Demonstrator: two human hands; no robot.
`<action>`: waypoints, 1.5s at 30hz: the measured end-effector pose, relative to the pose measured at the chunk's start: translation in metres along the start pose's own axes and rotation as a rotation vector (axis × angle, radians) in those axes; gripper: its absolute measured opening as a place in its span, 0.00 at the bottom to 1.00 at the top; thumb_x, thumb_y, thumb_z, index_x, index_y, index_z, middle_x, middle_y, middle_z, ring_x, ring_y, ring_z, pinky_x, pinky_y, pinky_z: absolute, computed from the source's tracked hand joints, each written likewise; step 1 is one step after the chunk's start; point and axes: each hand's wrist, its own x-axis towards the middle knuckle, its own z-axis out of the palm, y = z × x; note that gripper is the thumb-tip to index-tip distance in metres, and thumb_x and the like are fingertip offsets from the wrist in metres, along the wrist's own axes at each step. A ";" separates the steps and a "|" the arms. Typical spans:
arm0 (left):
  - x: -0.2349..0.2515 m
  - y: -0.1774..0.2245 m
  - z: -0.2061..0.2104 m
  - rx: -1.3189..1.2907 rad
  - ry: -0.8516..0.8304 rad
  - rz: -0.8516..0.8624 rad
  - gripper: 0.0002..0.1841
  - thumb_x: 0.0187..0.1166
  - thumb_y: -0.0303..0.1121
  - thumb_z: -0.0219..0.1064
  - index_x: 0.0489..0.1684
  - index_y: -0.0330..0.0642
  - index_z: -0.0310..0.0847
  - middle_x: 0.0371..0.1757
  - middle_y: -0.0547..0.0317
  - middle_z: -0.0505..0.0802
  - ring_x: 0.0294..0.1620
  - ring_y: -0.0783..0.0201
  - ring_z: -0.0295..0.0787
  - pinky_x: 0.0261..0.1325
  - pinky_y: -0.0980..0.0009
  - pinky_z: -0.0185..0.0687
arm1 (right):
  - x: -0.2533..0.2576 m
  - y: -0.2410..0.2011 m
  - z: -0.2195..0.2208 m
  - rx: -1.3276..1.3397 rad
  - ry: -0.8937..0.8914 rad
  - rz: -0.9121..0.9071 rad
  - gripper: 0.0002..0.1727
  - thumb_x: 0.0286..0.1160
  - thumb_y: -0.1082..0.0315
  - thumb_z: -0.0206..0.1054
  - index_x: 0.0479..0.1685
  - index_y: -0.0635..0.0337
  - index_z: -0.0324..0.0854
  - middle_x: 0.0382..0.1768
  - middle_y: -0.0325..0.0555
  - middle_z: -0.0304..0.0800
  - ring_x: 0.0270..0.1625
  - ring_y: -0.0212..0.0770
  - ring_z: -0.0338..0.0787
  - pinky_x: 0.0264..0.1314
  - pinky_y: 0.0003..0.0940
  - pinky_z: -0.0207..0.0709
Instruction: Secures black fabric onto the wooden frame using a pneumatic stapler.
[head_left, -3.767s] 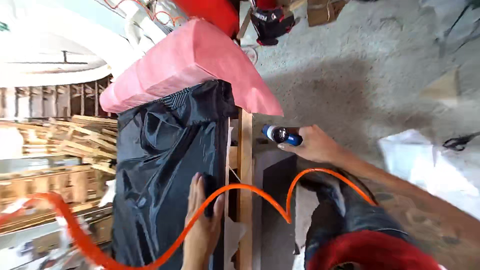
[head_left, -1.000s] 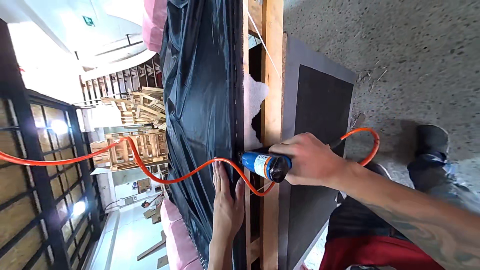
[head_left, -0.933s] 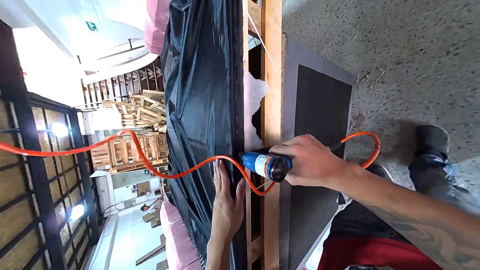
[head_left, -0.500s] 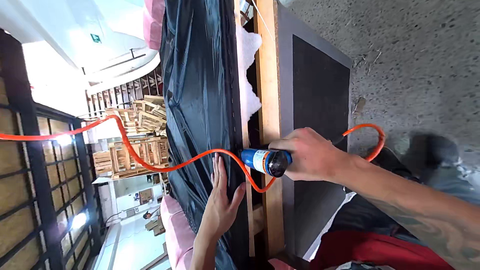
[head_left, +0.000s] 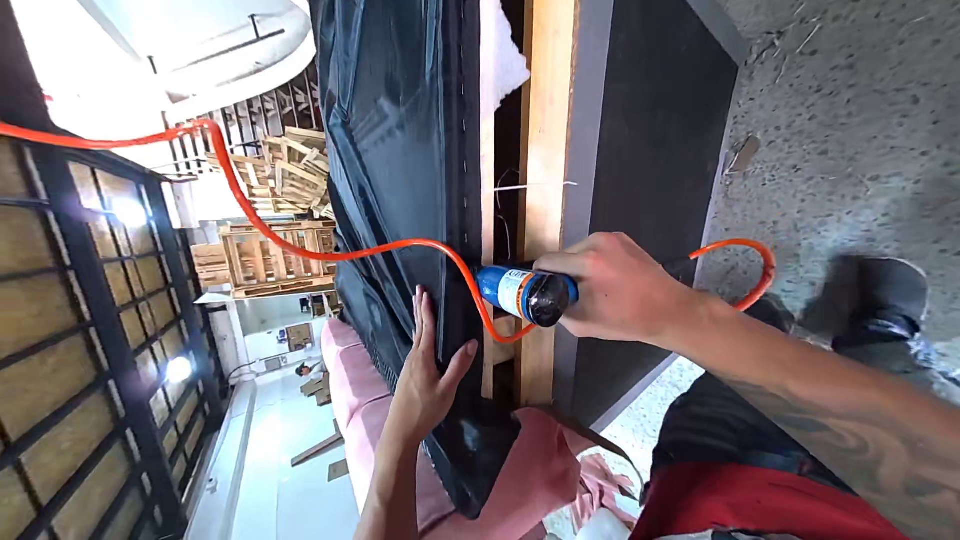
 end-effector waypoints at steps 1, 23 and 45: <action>0.001 -0.001 -0.001 0.001 -0.004 0.009 0.52 0.77 0.69 0.61 0.99 0.61 0.37 0.99 0.69 0.46 0.96 0.70 0.45 0.94 0.57 0.57 | -0.004 -0.004 0.003 -0.001 -0.002 0.003 0.09 0.56 0.52 0.70 0.31 0.43 0.89 0.18 0.31 0.83 0.23 0.34 0.85 0.24 0.41 0.76; -0.045 -0.159 -0.018 0.050 -0.075 0.247 0.48 0.63 0.35 0.79 0.92 0.49 0.60 0.95 0.62 0.62 0.91 0.66 0.63 0.85 0.59 0.74 | -0.087 -0.051 0.053 0.111 0.091 0.004 0.08 0.55 0.53 0.73 0.31 0.41 0.91 0.22 0.24 0.87 0.26 0.25 0.86 0.26 0.33 0.81; -0.056 -0.236 -0.033 -0.185 -0.189 -0.143 0.33 0.67 0.53 0.75 0.70 0.44 0.83 0.90 0.55 0.70 0.83 0.63 0.75 0.78 0.58 0.79 | -0.086 -0.062 0.072 -0.012 0.124 -0.001 0.08 0.54 0.52 0.71 0.28 0.42 0.88 0.20 0.27 0.85 0.26 0.28 0.86 0.26 0.38 0.79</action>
